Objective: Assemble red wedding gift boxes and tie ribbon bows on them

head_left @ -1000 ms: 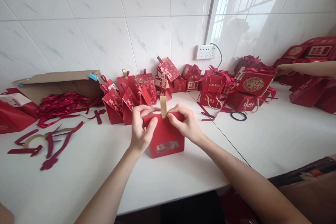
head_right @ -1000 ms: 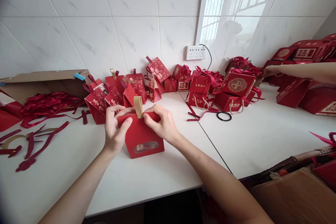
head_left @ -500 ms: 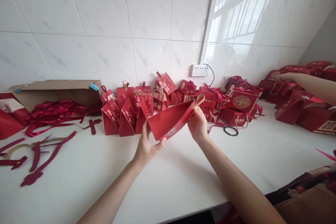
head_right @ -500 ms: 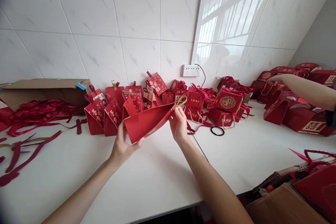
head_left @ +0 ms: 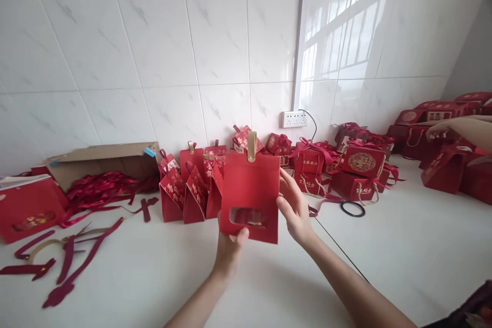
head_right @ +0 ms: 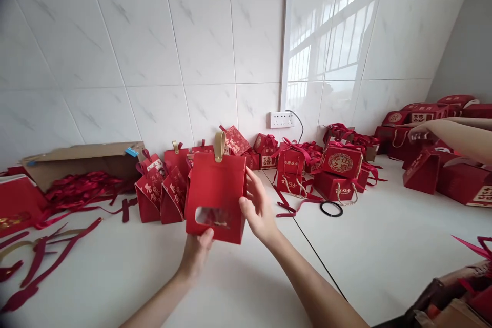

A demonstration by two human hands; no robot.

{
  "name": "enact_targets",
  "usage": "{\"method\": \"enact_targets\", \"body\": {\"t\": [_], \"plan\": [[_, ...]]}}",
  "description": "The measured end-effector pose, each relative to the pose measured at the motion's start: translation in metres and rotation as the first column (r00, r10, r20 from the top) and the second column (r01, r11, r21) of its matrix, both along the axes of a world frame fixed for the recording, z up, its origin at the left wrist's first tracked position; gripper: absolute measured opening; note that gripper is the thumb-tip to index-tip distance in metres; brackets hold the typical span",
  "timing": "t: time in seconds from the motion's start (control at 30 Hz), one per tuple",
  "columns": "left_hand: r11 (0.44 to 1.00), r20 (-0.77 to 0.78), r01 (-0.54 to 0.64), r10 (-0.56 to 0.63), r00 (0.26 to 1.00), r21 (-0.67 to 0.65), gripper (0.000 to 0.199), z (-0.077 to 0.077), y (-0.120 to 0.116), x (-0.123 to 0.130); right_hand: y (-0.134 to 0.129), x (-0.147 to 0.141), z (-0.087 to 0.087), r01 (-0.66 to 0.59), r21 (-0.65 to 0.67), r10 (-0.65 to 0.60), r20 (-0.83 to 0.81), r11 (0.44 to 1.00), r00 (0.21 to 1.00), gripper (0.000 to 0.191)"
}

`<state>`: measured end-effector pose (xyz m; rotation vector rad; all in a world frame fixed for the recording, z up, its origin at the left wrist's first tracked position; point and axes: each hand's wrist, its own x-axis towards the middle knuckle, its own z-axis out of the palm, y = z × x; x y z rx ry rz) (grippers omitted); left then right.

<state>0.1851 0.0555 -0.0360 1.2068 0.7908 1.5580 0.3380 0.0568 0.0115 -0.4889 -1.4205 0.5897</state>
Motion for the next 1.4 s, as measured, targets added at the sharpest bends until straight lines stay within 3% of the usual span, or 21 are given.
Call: {"method": "enact_targets", "body": {"t": [0.17,0.73,0.83,1.0,1.17,1.4], "plan": [[0.986,-0.083,0.132,-0.124,0.989,0.099,0.077,-0.005,-0.012,0.002,-0.004,0.003,-0.002,0.100,0.222,-0.105,0.009,0.970,0.994,0.052],[0.985,-0.143,0.078,-0.055,0.988,0.155,0.079,-0.002,-0.011,-0.002,-0.005,0.003,-0.001,0.147,0.204,-0.159,0.046,0.968,0.986,0.049],[0.987,-0.169,0.055,-0.029,0.985,0.149,0.073,0.000,-0.010,-0.002,-0.002,0.007,0.000,0.269,0.304,-0.314,0.109,0.914,0.943,0.052],[0.984,-0.255,0.019,0.027,0.967,0.179,0.072,0.002,-0.007,0.002,0.001,0.008,0.007,0.526,0.354,-0.613,0.206,0.773,0.763,0.049],[0.986,-0.287,0.024,0.024,0.958,0.163,0.070,0.000,-0.007,0.002,0.001,0.003,0.008,0.592,0.318,-0.665,0.220,0.741,0.714,0.043],[0.988,-0.275,0.050,-0.007,0.961,0.147,0.069,0.001,-0.007,0.001,0.002,0.003,0.007,0.593,0.299,-0.660,0.234,0.748,0.714,0.044]]}}
